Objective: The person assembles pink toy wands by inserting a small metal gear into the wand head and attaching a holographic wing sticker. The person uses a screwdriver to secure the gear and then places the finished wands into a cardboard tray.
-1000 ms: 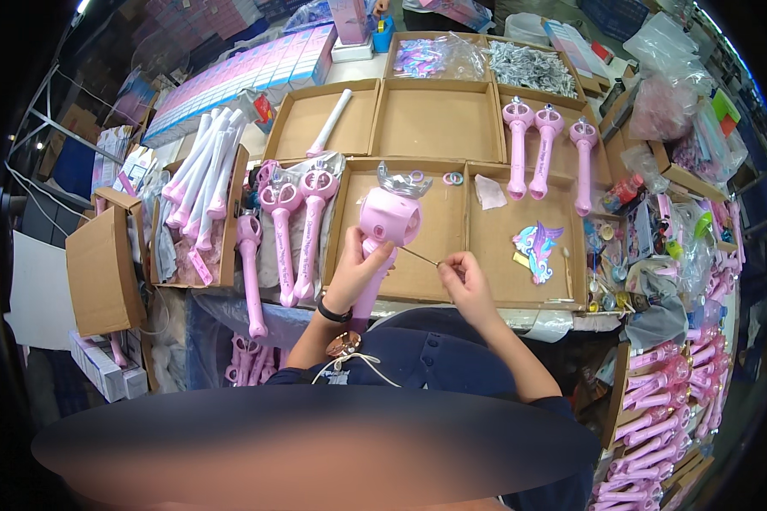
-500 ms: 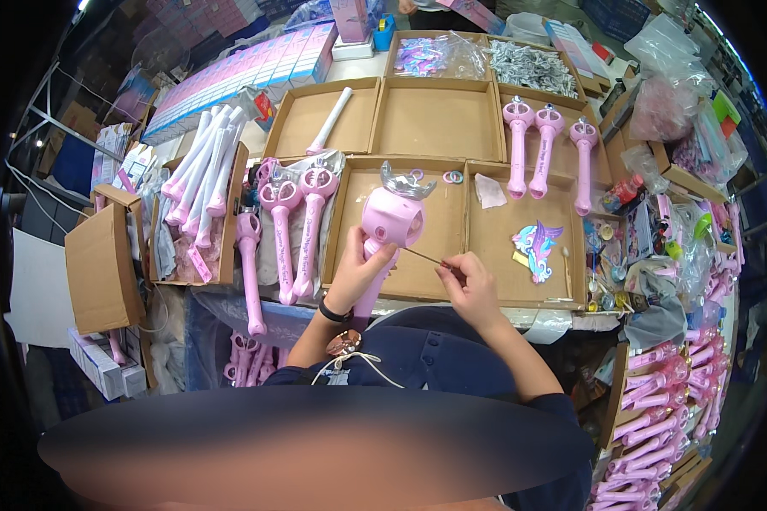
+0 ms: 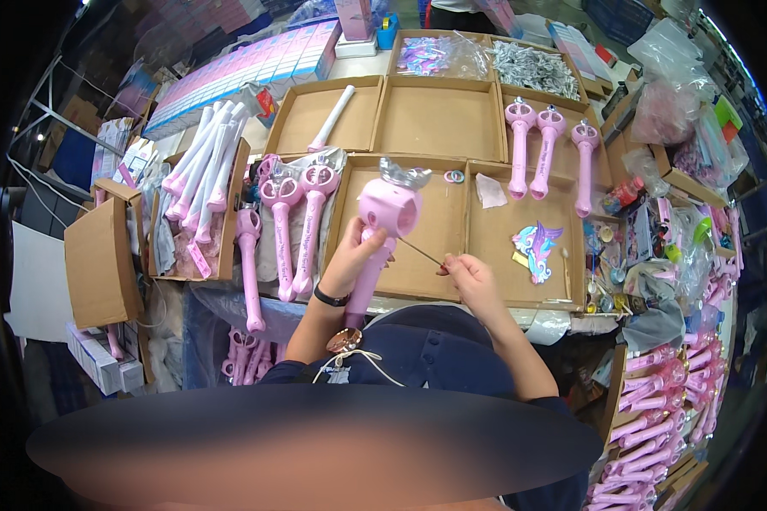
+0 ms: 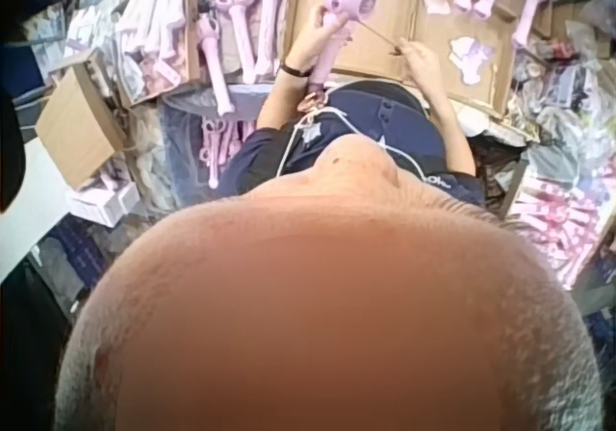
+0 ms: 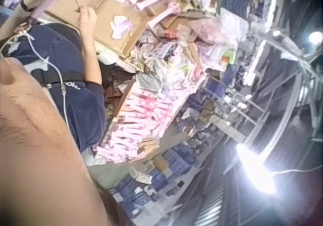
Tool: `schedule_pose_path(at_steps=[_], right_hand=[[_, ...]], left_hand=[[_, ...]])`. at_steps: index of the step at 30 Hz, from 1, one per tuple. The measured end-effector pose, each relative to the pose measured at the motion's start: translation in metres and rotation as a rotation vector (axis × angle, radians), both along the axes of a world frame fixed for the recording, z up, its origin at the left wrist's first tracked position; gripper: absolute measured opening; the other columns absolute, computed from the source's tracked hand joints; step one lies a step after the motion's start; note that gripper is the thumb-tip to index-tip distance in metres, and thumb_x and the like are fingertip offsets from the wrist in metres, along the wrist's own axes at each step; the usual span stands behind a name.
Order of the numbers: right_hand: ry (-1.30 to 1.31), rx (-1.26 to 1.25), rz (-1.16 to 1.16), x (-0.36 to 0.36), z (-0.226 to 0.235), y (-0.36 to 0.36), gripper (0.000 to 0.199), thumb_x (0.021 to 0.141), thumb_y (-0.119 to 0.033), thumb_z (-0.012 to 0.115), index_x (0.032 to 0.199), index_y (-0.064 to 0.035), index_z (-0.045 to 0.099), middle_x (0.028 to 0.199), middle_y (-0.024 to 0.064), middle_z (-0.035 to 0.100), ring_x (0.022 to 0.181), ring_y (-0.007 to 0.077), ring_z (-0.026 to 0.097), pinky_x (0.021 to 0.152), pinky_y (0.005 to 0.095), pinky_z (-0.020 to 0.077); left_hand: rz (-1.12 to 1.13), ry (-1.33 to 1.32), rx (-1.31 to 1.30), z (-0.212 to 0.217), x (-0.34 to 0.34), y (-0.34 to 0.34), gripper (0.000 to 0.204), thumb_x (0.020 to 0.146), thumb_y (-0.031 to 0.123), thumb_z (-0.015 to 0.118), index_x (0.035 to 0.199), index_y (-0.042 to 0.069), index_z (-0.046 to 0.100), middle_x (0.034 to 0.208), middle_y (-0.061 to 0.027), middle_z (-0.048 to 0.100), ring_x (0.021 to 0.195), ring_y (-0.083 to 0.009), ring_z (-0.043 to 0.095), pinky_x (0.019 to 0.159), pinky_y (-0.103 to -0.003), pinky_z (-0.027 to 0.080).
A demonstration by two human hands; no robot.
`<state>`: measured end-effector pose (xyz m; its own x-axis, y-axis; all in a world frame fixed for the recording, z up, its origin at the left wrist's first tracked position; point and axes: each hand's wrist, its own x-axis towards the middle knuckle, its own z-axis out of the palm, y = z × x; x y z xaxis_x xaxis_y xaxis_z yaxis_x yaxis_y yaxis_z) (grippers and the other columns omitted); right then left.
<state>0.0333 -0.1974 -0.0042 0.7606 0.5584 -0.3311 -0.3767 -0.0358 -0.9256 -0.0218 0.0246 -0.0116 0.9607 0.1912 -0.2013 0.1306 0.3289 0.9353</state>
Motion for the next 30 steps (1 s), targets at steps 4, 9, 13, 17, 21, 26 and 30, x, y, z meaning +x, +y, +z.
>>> schedule_pose_path(at_steps=[4,9,13,17,21,26,30], right_hand=[[-0.744,-0.131,-0.148,-0.002,0.012,0.003,0.017,0.083,-0.02,0.063,0.084,-0.003,0.061,0.059,0.0015,0.052,0.046,0.0088,0.048,0.042,0.0229,0.0373],[-1.232,-0.254,-0.199,-0.007,0.021,0.014,0.018,0.071,-0.012,0.073,0.082,-0.0057,0.061,0.068,0.0049,0.057,0.053,0.018,0.057,0.046,0.0277,0.0433],[-1.319,-0.275,-0.239,-0.005,0.025,0.018,0.018,0.071,-0.013,0.073,0.082,-0.0057,0.06,0.066,0.0046,0.055,0.052,0.0173,0.057,0.045,0.0282,0.0422],[-1.384,-0.29,-0.202,-0.006,0.026,0.018,0.018,0.071,-0.012,0.073,0.082,-0.0056,0.06,0.065,0.0044,0.054,0.051,0.0174,0.055,0.044,0.0288,0.0414],[-1.384,-0.302,-0.201,-0.007,0.026,0.017,0.018,0.071,-0.012,0.073,0.082,-0.0053,0.059,0.065,0.0044,0.054,0.051,0.0183,0.054,0.044,0.0294,0.0413],[-1.423,-0.309,-0.214,-0.006,0.025,0.017,0.019,0.071,-0.011,0.073,0.082,-0.0052,0.058,0.065,0.0045,0.053,0.051,0.019,0.053,0.044,0.0299,0.0408],[-1.4,-0.265,-0.201,-0.008,0.024,0.016,0.019,0.071,-0.01,0.073,0.082,-0.0049,0.058,0.065,0.0045,0.053,0.051,0.0193,0.053,0.044,0.0301,0.0403]], left_hand=[[-0.031,-0.043,-0.154,-0.003,0.004,0.015,0.043,0.088,0.039,0.054,0.11,0.004,0.044,0.093,-0.0106,0.059,0.064,-0.0146,0.059,0.056,-0.025,0.048],[-0.116,-0.063,-0.349,-0.001,0.005,0.016,0.04,0.09,0.039,0.05,0.108,0.003,0.047,0.086,-0.0072,0.058,0.065,-0.0142,0.059,0.057,-0.025,0.049],[-0.108,-0.062,-0.354,0.0,0.004,0.014,0.04,0.089,0.039,0.051,0.109,0.005,0.047,0.085,-0.0062,0.058,0.064,-0.014,0.059,0.057,-0.024,0.048],[-0.1,-0.017,-0.279,-0.001,0.004,0.012,0.037,0.089,0.038,0.053,0.109,0.007,0.046,0.085,-0.005,0.058,0.064,-0.0138,0.059,0.056,-0.024,0.048],[-0.101,-0.015,-0.281,-0.002,0.004,0.011,0.036,0.089,0.037,0.054,0.108,0.008,0.045,0.084,-0.0047,0.058,0.064,-0.0133,0.059,0.055,-0.023,0.048],[-0.108,-0.02,-0.255,-0.003,0.003,0.01,0.036,0.089,0.038,0.052,0.107,0.007,0.045,0.086,-0.0063,0.058,0.065,-0.0137,0.059,0.056,-0.024,0.048],[-0.114,-0.021,-0.237,-0.005,0.002,0.009,0.037,0.091,0.037,0.048,0.109,0.005,0.045,0.09,-0.0094,0.059,0.067,-0.0155,0.059,0.058,-0.026,0.048]])
